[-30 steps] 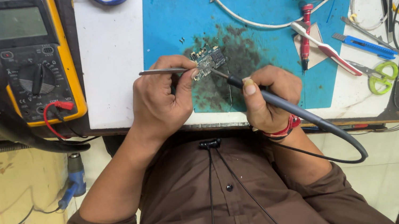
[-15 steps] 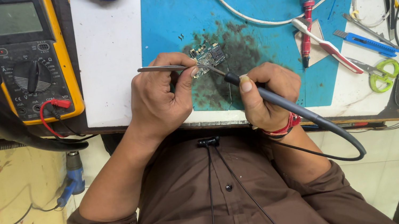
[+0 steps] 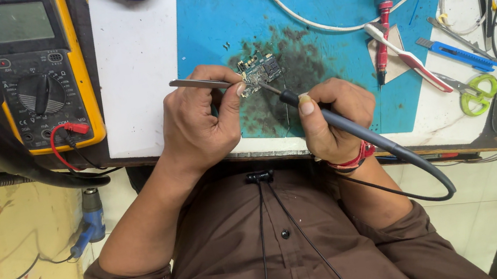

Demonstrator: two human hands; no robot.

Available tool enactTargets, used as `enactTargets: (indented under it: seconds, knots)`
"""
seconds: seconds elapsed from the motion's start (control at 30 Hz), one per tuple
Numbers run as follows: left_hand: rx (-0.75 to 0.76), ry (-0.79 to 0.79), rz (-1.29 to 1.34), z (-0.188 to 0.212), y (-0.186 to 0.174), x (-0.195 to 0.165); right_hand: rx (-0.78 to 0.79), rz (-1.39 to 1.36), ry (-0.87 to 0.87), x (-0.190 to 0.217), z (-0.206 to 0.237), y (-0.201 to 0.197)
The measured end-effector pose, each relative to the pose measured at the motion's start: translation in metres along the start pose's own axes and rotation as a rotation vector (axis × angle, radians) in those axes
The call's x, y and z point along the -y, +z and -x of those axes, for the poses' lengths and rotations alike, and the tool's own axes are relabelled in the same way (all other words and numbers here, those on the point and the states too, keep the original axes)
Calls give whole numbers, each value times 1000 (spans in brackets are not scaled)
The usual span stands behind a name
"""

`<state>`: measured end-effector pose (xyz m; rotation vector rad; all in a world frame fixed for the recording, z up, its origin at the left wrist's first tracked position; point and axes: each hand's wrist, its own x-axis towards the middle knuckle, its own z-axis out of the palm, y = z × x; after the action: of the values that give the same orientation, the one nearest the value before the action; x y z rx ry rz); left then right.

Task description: The person solders components on a small circuit board at a workbench, holding the board with tweezers in one hand and a soldering iron in the other, repositioning the board and touching the iron to different points on the board throughout the clip.

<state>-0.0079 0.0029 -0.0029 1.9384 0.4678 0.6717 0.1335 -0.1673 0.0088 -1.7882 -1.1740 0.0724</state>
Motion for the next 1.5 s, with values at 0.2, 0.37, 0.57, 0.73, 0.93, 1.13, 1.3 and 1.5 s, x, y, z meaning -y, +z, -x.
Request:
enactTargets:
  seconds: [0.2, 0.37, 0.57, 0.73, 0.93, 1.13, 1.3, 1.5]
  knots:
    - [2, 7, -2, 0, 0, 1, 3, -7, -5, 0, 0, 0]
    - [0, 5, 7, 0, 1, 1, -2, -4, -12, 0, -1, 0]
    - [4, -15, 12, 0, 0, 0, -3, 4, -16, -1, 0, 0]
    - [-4, -7, 8, -2, 0, -2, -3, 6, -25, -1, -2, 1]
    - [-5, -4, 6, -1, 1, 0, 0, 2, -31, -1, -1, 0]
    - [1, -5, 2, -1, 1, 0, -2, -5, -46, -1, -2, 1]
    - [0, -7, 0, -1, 1, 0, 7, -16, -49, 0, -2, 1]
    - [-5, -4, 4, 0, 1, 0, 14, -5, -38, 1, -2, 0]
